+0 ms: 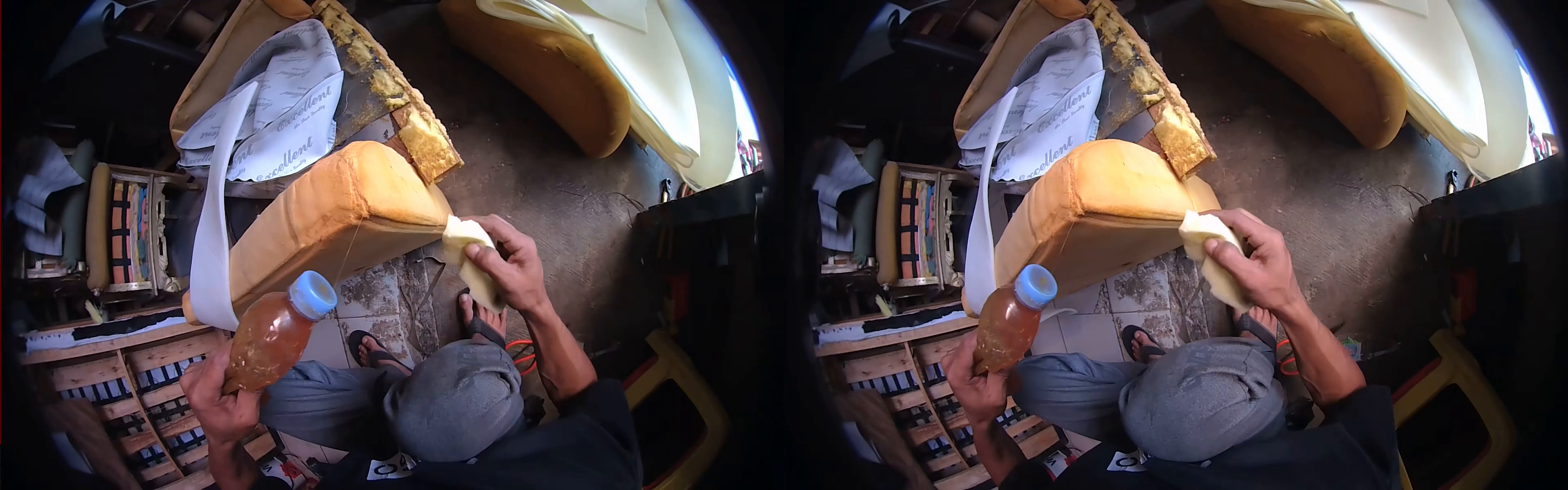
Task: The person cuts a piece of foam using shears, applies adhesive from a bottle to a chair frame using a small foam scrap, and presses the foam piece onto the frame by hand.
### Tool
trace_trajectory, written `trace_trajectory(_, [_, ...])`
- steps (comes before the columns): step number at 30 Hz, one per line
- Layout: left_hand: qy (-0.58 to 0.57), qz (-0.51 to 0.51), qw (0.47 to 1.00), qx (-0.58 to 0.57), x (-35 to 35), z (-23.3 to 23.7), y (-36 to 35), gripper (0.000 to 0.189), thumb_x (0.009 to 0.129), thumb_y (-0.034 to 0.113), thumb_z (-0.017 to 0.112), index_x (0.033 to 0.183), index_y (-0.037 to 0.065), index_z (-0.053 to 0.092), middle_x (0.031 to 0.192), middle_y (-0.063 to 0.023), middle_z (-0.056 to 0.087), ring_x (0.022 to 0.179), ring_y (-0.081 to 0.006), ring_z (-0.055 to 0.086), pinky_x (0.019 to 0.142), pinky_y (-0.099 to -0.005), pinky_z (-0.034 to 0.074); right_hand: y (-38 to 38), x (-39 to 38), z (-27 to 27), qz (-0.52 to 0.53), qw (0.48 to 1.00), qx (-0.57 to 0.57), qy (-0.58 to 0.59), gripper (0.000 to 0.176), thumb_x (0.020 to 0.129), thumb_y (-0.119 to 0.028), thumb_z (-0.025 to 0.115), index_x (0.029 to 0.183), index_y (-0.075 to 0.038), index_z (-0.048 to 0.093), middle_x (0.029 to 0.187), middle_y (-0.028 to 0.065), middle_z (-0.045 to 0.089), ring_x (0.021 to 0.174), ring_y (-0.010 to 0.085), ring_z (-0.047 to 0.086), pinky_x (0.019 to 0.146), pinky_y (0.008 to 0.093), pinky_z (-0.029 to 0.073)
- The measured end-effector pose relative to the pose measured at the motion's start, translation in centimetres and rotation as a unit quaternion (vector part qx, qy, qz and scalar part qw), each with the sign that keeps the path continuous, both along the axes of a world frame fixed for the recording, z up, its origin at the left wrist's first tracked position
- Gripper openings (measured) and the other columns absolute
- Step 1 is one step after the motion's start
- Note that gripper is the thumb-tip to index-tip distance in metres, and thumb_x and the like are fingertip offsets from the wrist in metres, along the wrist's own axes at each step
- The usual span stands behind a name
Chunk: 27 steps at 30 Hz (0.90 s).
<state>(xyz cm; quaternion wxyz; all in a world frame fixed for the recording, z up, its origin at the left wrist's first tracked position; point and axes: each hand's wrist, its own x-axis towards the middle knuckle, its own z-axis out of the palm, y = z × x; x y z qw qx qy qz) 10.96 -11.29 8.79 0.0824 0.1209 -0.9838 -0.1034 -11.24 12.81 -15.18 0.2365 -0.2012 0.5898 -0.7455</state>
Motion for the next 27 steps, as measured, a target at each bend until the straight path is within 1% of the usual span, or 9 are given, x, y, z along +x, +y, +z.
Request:
trace_trajectory(5, [-0.040, -0.070, 0.997, -0.004, -1.5, -0.1, 0.9, 0.036, 0.066, 0.003, 0.074, 0.101, -0.004, 0.070, 0.083, -0.0164, 0.073, 0.070, -0.0311, 0.073, 0.065, -0.0339, 0.055, -0.9, 0.6, 6.6, 0.156, 0.980, -0.062, -0.108, 0.033, 0.095, -0.018, 0.070, 0.119, 0.004, 0.069, 0.102, 0.0077, 0.069, 0.089, 0.0125, 0.067, 0.077, 0.0278, 0.053])
trace_trajectory(9, [-0.043, -0.094, 0.995, 0.011, -1.8, -0.3, 1.4, 0.034, 0.064, -0.001, 0.071, 0.097, -0.005, 0.069, 0.082, -0.0171, 0.073, 0.069, -0.0321, 0.073, 0.063, -0.0352, 0.056, -2.4, 1.0, 8.0, 0.182, 0.967, -0.070, -0.162, 0.033, 0.095, -0.020, 0.070, 0.118, 0.004, 0.070, 0.101, 0.0072, 0.070, 0.086, 0.0125, 0.068, 0.075, 0.0278, 0.054])
trace_trajectory(15, [-0.100, -0.077, 0.992, -0.022, -1.2, 0.0, 2.4, 0.033, 0.063, -0.002, 0.069, 0.096, -0.004, 0.069, 0.075, -0.0158, 0.069, 0.063, -0.0319, 0.070, 0.058, -0.0363, 0.054, -1.8, 1.6, 8.2, 0.191, 0.977, -0.088, 0.030, 0.029, 0.093, -0.014, 0.069, 0.115, 0.004, 0.070, 0.100, 0.0074, 0.068, 0.088, 0.0132, 0.067, 0.075, 0.0291, 0.054])
trace_trajectory(17, [-0.126, -0.080, 0.988, -0.039, -1.1, 0.0, 2.5, 0.033, 0.063, -0.002, 0.069, 0.096, -0.003, 0.069, 0.073, -0.0158, 0.068, 0.062, -0.0316, 0.069, 0.057, -0.0366, 0.053, -0.7, 1.0, 8.4, 0.244, 0.949, -0.157, -0.120, 0.028, 0.090, -0.009, 0.068, 0.115, 0.005, 0.071, 0.100, 0.0101, 0.069, 0.090, 0.0151, 0.067, 0.078, 0.0290, 0.053])
trace_trajectory(20, [-0.125, 0.013, 0.992, 0.025, -0.7, -1.1, 1.6, 0.032, 0.068, -0.001, 0.072, 0.100, -0.001, 0.070, 0.072, -0.0148, 0.066, 0.060, -0.0299, 0.068, 0.056, -0.0350, 0.051, 0.0, -1.2, 6.9, 0.114, 0.956, -0.269, 0.038, 0.029, 0.088, -0.005, 0.066, 0.114, 0.005, 0.072, 0.107, 0.0113, 0.068, 0.102, 0.0184, 0.065, 0.087, 0.0309, 0.051])
trace_trajectory(21, [-0.127, 0.008, 0.992, 0.024, -0.8, -1.1, 1.5, 0.032, 0.068, -0.001, 0.072, 0.100, -0.001, 0.070, 0.072, -0.0148, 0.066, 0.060, -0.0299, 0.068, 0.056, -0.0350, 0.051, 0.2, -2.1, 7.5, 0.021, 0.969, -0.203, 0.139, 0.034, 0.081, -0.003, 0.070, 0.114, -0.001, 0.074, 0.105, 0.0104, 0.067, 0.097, 0.0182, 0.064, 0.084, 0.0301, 0.051])
trace_trajectory(23, [-0.103, 0.012, 0.993, 0.052, -0.7, -0.8, 1.5, 0.034, 0.069, 0.002, 0.076, 0.102, -0.002, 0.070, 0.076, -0.0144, 0.069, 0.062, -0.0278, 0.069, 0.058, -0.0327, 0.051, -0.6, -4.4, 7.6, -0.082, 0.900, -0.067, 0.423, 0.043, 0.073, -0.004, 0.075, 0.115, -0.012, 0.076, 0.101, 0.0062, 0.065, 0.088, 0.0189, 0.062, 0.076, 0.0311, 0.053])
trace_trajectory(26, [-0.091, 0.003, 0.995, 0.051, -1.3, -0.5, 1.4, 0.035, 0.069, 0.005, 0.080, 0.103, -0.003, 0.072, 0.081, -0.0142, 0.072, 0.064, -0.0250, 0.071, 0.059, -0.0306, 0.051, -2.7, -5.9, 7.1, -0.086, 0.810, -0.030, 0.579, 0.048, 0.068, -0.014, 0.080, 0.115, -0.023, 0.074, 0.102, -0.0016, 0.062, 0.083, 0.0211, 0.058, 0.063, 0.0335, 0.054])
trace_trajectory(27, [-0.082, -0.002, 0.996, 0.045, -1.3, -0.5, 1.4, 0.036, 0.069, 0.005, 0.080, 0.103, -0.003, 0.072, 0.082, -0.0139, 0.072, 0.064, -0.0244, 0.071, 0.060, -0.0303, 0.051, -2.9, -6.2, 6.3, -0.085, 0.811, -0.030, 0.577, 0.048, 0.068, -0.014, 0.080, 0.115, -0.023, 0.074, 0.102, -0.0016, 0.062, 0.083, 0.0211, 0.058, 0.063, 0.0335, 0.054])
